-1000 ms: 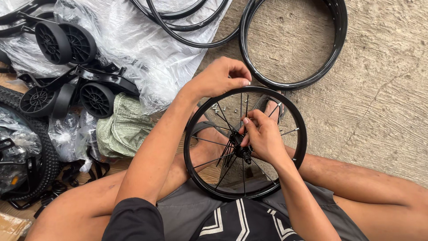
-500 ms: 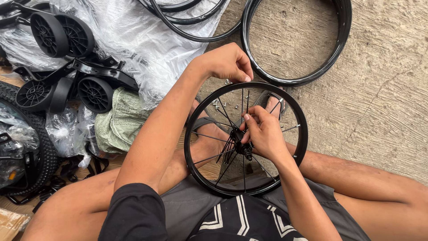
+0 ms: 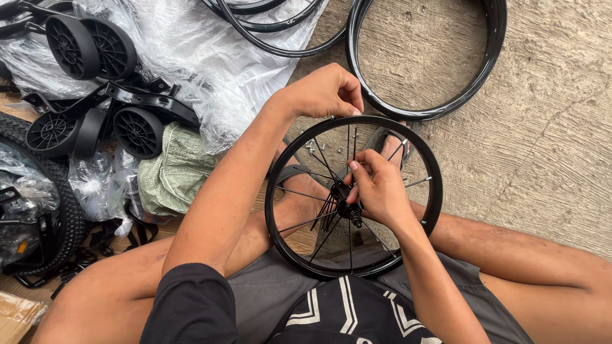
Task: The person assembles a bicycle wheel by inserting spokes into the hub and rim, then securing them with nipples. They rotate the wheel to access different sections and continue adding spokes throughout the clip.
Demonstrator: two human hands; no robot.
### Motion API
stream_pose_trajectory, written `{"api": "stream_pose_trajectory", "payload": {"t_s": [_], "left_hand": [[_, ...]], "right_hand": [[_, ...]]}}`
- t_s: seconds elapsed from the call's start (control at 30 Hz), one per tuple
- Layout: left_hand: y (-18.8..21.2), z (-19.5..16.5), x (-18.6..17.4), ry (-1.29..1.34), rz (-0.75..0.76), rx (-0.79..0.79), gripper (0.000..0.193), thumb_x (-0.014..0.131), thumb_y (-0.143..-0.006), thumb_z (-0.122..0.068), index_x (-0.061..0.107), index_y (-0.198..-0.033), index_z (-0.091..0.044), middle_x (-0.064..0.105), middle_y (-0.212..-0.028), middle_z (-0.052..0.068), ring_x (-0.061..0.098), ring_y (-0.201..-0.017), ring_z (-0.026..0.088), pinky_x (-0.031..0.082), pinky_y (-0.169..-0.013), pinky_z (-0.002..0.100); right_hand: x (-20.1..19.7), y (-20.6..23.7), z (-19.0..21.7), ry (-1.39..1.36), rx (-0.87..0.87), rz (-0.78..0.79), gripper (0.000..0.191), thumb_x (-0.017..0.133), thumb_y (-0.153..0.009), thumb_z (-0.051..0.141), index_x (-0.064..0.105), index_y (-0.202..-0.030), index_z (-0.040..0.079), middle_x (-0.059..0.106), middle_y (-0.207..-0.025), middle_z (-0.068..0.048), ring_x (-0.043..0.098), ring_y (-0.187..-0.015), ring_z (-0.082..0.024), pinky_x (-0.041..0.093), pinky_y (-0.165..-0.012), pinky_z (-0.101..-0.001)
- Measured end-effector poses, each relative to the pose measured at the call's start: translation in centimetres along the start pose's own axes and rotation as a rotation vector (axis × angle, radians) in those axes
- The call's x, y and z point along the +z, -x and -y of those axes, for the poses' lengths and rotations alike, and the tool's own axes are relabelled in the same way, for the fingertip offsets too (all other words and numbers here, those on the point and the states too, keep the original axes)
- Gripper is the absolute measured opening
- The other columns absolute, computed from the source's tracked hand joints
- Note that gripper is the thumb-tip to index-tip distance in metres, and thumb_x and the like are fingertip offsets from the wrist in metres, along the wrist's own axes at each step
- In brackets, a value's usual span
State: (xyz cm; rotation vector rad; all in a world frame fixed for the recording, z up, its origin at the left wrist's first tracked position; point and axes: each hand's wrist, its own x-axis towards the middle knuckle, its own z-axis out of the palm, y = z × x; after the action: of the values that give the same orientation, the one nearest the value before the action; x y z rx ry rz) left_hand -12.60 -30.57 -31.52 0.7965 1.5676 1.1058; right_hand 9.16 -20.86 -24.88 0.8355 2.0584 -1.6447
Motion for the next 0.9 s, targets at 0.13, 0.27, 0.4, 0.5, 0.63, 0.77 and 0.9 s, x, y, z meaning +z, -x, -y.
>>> {"api": "stream_pose_trajectory", "payload": {"t_s": [0.13, 0.27, 0.4, 0.5, 0.63, 0.77, 0.9], "left_hand": [[0.4, 0.6, 0.3, 0.073, -0.012, 0.067, 0.009, 0.081, -0.084, -0.009, 0.077, -0.089, -0.002, 0.077, -0.084, 0.004, 0.07, -0.078, 0.008, 0.057, -0.071, 0.025], [0.5, 0.6, 0.5, 0.058, -0.014, 0.076, 0.008, 0.081, -0.084, -0.008, 0.078, -0.09, -0.003, 0.077, -0.085, 0.003, 0.071, -0.079, 0.008, 0.058, -0.074, 0.025], [0.6, 0.0, 0.4, -0.003, -0.019, 0.01, 0.009, 0.08, -0.083, -0.008, 0.079, -0.09, -0.003, 0.078, -0.083, 0.004, 0.072, -0.077, 0.009, 0.058, -0.071, 0.026], [0.6, -0.4, 0.4, -0.006, -0.017, 0.048, 0.008, 0.079, -0.082, -0.006, 0.08, -0.09, -0.003, 0.078, -0.084, 0.005, 0.072, -0.078, 0.009, 0.058, -0.072, 0.026], [0.8, -0.6, 0.4, -0.027, -0.007, 0.041, 0.009, 0.08, -0.082, -0.007, 0.08, -0.091, -0.004, 0.078, -0.083, 0.005, 0.072, -0.077, 0.01, 0.058, -0.071, 0.027], [1.0, -0.5, 0.4, -0.04, -0.018, 0.02, 0.008, 0.079, -0.084, -0.007, 0.08, -0.092, -0.004, 0.078, -0.084, 0.005, 0.072, -0.079, 0.009, 0.058, -0.072, 0.027], [0.8, -0.5, 0.3, -0.061, 0.01, 0.016, 0.009, 0.079, -0.084, -0.007, 0.08, -0.092, -0.005, 0.078, -0.085, 0.004, 0.073, -0.079, 0.01, 0.058, -0.072, 0.027]], "right_hand": [[0.0, -0.1, -0.4, 0.003, 0.006, 0.008, 0.018, 0.056, -0.102, 0.013, 0.063, -0.107, -0.002, 0.074, -0.078, -0.008, 0.067, -0.05, -0.011, 0.049, -0.044, -0.0246], [0.2, -0.4, -1.1, -0.096, 0.042, -0.003, 0.017, 0.056, -0.102, 0.012, 0.061, -0.108, -0.003, 0.072, -0.078, -0.01, 0.065, -0.048, -0.012, 0.047, -0.042, -0.0259], [0.3, -0.6, -1.5, -0.158, 0.083, -0.031, 0.017, 0.056, -0.102, 0.012, 0.061, -0.108, -0.004, 0.071, -0.078, -0.01, 0.064, -0.048, -0.012, 0.047, -0.042, -0.0258], [0.2, -0.5, -1.6, -0.11, 0.042, -0.019, 0.017, 0.056, -0.102, 0.011, 0.062, -0.109, -0.003, 0.072, -0.077, -0.01, 0.065, -0.049, -0.012, 0.049, -0.043, -0.0244], [0.3, -0.5, -1.6, -0.1, 0.03, -0.011, 0.017, 0.057, -0.102, 0.011, 0.062, -0.108, -0.004, 0.072, -0.077, -0.01, 0.065, -0.049, -0.012, 0.049, -0.043, -0.0242], [0.4, -0.6, -1.6, -0.147, 0.045, -0.008, 0.017, 0.057, -0.103, 0.011, 0.062, -0.108, -0.004, 0.071, -0.078, -0.01, 0.064, -0.049, -0.012, 0.046, -0.043, -0.0246], [0.3, -0.5, -1.5, -0.137, 0.029, -0.003, 0.017, 0.057, -0.102, 0.011, 0.062, -0.108, -0.004, 0.071, -0.077, -0.01, 0.064, -0.049, -0.012, 0.046, -0.043, -0.024]]}}
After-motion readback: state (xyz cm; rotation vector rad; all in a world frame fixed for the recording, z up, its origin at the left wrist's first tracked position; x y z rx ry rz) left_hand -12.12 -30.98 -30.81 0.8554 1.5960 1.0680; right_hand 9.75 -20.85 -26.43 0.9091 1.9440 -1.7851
